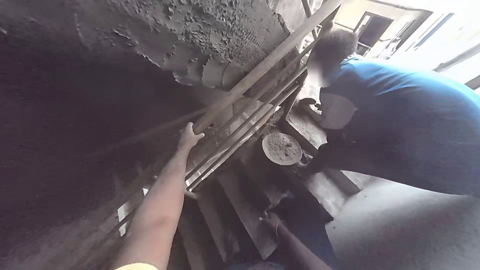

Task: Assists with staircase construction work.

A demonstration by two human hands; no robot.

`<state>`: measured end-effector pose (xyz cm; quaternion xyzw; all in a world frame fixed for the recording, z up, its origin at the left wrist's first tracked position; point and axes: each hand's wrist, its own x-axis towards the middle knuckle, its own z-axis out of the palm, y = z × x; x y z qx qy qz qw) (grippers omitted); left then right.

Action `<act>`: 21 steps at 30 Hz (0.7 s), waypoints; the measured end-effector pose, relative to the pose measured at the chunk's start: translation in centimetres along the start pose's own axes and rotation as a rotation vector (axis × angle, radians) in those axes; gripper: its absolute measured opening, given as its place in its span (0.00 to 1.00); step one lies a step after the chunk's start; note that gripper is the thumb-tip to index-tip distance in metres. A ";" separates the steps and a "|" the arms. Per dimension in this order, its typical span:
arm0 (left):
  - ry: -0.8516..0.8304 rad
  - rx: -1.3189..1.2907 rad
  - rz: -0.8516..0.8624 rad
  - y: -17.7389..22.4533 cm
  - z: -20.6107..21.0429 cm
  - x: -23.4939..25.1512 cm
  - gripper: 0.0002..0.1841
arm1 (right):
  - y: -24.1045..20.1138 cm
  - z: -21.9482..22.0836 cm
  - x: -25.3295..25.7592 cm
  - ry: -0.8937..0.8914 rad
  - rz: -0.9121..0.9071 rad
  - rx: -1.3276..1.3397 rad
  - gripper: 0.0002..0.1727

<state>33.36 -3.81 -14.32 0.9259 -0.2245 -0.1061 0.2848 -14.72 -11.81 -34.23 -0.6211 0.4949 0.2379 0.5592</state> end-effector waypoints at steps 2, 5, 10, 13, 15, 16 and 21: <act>-0.003 -0.009 -0.009 0.3 -0.2 -0.2 0.36 | 0.4 0.1 0.4 0.005 0.001 0.018 0.31; 0.000 -0.007 -0.010 0.2 -0.1 -0.1 0.36 | 0.6 0.3 0.7 0.006 0.017 0.014 0.32; -0.005 -0.002 -0.011 0.0 0.1 0.2 0.37 | 0.3 0.1 0.1 0.012 0.022 0.018 0.32; 0.009 0.002 0.000 -0.1 0.1 0.1 0.36 | -0.1 0.3 -0.8 0.016 0.003 0.102 0.31; 0.010 -0.002 0.004 -0.1 0.0 0.1 0.35 | -0.4 0.4 -1.3 0.022 -0.006 0.132 0.29; 0.006 -0.009 0.005 -0.1 0.0 0.1 0.35 | -0.6 0.4 -1.6 0.024 -0.003 0.131 0.29; 0.003 -0.018 0.010 0.1 -0.1 0.0 0.35 | 0.3 0.2 -0.2 0.017 -0.009 0.059 0.32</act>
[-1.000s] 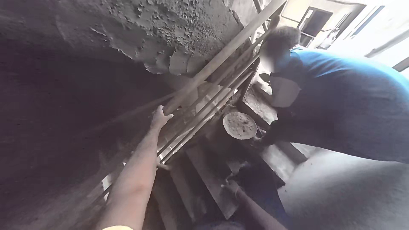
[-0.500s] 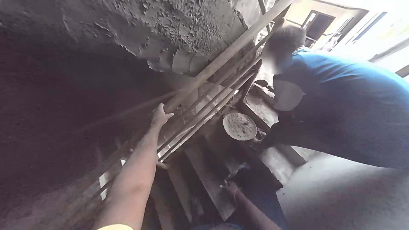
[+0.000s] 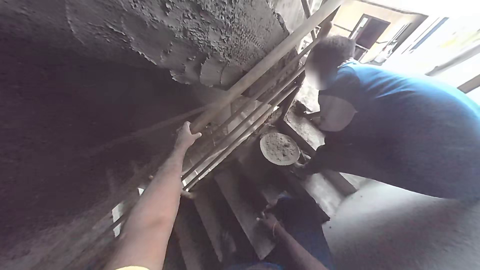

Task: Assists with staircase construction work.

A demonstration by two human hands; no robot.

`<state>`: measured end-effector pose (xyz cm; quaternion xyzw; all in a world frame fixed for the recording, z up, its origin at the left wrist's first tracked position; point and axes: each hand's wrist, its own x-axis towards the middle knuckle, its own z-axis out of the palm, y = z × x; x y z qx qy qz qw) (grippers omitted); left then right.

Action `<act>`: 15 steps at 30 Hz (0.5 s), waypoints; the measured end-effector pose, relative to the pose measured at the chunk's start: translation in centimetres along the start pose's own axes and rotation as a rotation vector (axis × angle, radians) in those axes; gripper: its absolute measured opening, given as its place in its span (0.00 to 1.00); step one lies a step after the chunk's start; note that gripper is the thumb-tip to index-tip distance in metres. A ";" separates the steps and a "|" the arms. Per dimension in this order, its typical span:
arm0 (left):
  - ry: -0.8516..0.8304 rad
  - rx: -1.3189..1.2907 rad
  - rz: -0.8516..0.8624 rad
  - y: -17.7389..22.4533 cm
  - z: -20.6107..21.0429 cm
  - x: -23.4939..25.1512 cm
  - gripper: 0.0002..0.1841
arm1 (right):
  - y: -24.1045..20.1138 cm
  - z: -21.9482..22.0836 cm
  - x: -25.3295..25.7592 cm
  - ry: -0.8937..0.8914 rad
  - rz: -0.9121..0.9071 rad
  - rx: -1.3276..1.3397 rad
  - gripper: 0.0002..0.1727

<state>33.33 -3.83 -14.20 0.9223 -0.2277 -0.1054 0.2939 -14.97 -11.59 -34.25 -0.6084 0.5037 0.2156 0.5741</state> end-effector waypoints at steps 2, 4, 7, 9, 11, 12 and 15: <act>0.002 0.004 0.002 -0.1 0.0 0.1 0.35 | -0.5 0.0 -0.6 0.002 0.011 0.003 0.31; 0.004 0.008 -0.005 -0.1 0.0 0.2 0.35 | -0.9 0.0 -1.0 -0.004 0.032 0.016 0.32; 0.005 0.022 -0.014 -0.3 0.2 0.4 0.36 | -0.3 0.1 -0.3 -0.009 0.026 0.027 0.32; 0.007 0.018 -0.010 -0.4 0.3 0.4 0.36 | -0.1 0.2 -0.2 -0.001 0.012 0.024 0.32; 0.012 0.007 -0.001 -0.5 0.3 0.4 0.36 | -1.1 0.1 -1.7 0.003 0.003 -0.027 0.34; 0.017 0.004 0.007 -0.6 0.3 0.4 0.36 | -1.9 0.0 -3.2 0.000 0.000 -0.041 0.35; 0.020 0.004 0.020 -0.7 0.4 0.5 0.36 | -2.5 0.1 -4.3 0.018 -0.003 -0.007 0.35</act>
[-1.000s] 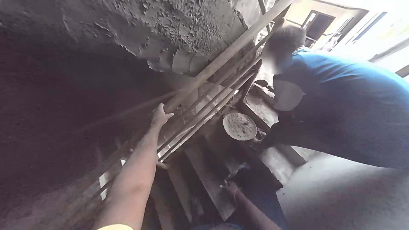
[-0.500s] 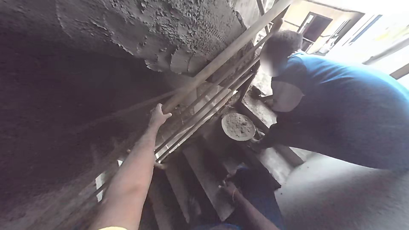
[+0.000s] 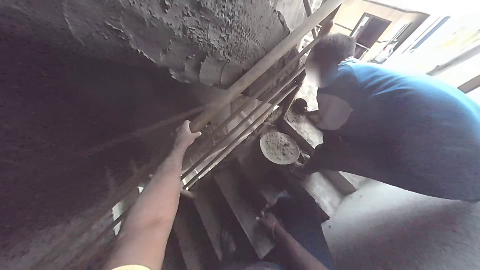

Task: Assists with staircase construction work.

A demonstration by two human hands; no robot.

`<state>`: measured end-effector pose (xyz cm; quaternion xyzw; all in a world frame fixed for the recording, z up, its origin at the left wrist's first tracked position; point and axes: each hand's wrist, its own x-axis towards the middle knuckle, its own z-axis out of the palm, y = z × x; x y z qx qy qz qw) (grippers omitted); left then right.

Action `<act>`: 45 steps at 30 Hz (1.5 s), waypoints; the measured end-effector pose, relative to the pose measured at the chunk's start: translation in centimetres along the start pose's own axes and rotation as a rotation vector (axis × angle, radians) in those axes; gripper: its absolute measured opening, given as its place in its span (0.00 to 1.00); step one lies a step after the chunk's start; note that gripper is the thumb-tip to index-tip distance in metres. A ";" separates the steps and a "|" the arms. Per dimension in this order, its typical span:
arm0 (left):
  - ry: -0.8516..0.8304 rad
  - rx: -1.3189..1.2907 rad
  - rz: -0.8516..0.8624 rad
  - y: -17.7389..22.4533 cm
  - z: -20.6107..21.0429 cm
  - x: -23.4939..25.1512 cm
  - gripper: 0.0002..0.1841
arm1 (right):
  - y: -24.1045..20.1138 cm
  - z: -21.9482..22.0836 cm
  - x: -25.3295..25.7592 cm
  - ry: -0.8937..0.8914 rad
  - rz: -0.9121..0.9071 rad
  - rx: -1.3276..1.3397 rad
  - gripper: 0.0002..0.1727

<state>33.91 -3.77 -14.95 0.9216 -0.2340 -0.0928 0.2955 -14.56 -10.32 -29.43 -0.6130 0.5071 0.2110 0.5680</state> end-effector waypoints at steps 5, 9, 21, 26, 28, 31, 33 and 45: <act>-0.004 -0.012 -0.003 0.0 0.0 -0.1 0.36 | 1.2 0.1 2.3 -0.019 0.026 -0.044 0.35; -0.009 0.001 -0.013 -0.1 0.1 0.2 0.36 | 0.8 -0.2 2.1 -0.022 0.042 -0.059 0.32; -0.040 -0.001 -0.043 0.9 -0.4 -0.3 0.36 | 0.6 -0.1 2.0 -0.016 0.036 -0.045 0.32; -0.040 0.035 -0.056 0.9 -0.4 -0.2 0.37 | 4.2 0.9 6.7 0.014 -0.023 -0.028 0.32; -0.049 0.035 -0.064 1.0 -0.5 -0.2 0.37 | 4.4 0.9 7.1 0.008 -0.032 -0.031 0.32; -0.064 0.020 -0.067 1.4 -0.7 -0.5 0.38 | 2.5 0.5 4.7 -0.002 -0.002 -0.077 0.32; -0.070 0.029 -0.061 1.4 -0.8 -0.6 0.39 | 2.3 0.3 4.4 -0.022 -0.011 -0.113 0.33; -0.051 0.053 0.009 1.4 -0.8 -0.7 0.39 | 2.0 -0.1 3.4 -0.064 -0.004 -0.069 0.34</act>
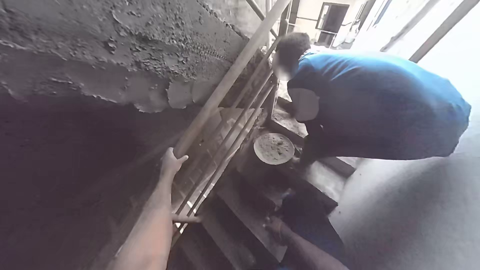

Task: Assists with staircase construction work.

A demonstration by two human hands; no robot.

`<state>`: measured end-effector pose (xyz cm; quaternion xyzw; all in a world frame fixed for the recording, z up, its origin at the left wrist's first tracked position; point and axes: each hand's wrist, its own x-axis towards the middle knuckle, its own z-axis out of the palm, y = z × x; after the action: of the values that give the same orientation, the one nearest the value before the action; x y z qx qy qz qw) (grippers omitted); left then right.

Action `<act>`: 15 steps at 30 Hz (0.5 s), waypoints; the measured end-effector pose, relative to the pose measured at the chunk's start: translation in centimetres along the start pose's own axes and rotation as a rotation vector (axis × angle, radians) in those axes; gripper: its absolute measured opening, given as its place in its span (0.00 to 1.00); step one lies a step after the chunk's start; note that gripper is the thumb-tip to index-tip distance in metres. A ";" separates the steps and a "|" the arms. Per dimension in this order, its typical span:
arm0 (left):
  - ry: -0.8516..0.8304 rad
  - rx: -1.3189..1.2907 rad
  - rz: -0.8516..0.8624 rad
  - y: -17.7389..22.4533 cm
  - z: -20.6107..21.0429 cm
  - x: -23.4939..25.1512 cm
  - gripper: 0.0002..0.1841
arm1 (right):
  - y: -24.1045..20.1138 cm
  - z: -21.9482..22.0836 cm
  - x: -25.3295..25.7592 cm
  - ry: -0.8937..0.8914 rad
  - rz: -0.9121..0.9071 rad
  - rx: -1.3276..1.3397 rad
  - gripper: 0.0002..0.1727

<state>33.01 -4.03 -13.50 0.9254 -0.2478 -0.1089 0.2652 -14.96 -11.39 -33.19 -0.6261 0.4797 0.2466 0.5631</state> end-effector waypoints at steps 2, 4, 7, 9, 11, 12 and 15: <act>0.003 0.012 -0.003 -0.1 0.1 0.0 0.40 | 0.0 0.1 -0.1 0.002 0.005 0.009 0.33; 0.012 0.026 -0.008 -0.3 0.2 0.2 0.41 | 0.2 0.0 0.3 0.001 0.018 0.024 0.33; 0.013 0.030 -0.011 -0.4 0.4 0.3 0.41 | 0.4 0.0 0.9 0.006 0.018 0.026 0.34; 0.008 0.021 -0.002 -0.5 0.4 0.3 0.40 | 0.7 0.1 1.1 0.006 0.017 0.032 0.34; 0.013 0.002 0.000 -0.4 0.3 0.3 0.40 | 0.7 0.0 1.1 0.001 0.009 0.023 0.34; 0.011 -0.001 -0.005 -0.4 0.3 0.3 0.40 | 0.5 -0.1 0.8 0.001 0.010 0.017 0.33; 0.014 0.006 -0.009 -0.2 0.2 0.1 0.40 | 0.3 -0.1 0.5 0.007 0.007 0.014 0.33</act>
<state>33.11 -4.06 -13.81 0.9281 -0.2419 -0.1030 0.2637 -15.07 -11.64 -33.69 -0.6214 0.4857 0.2429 0.5648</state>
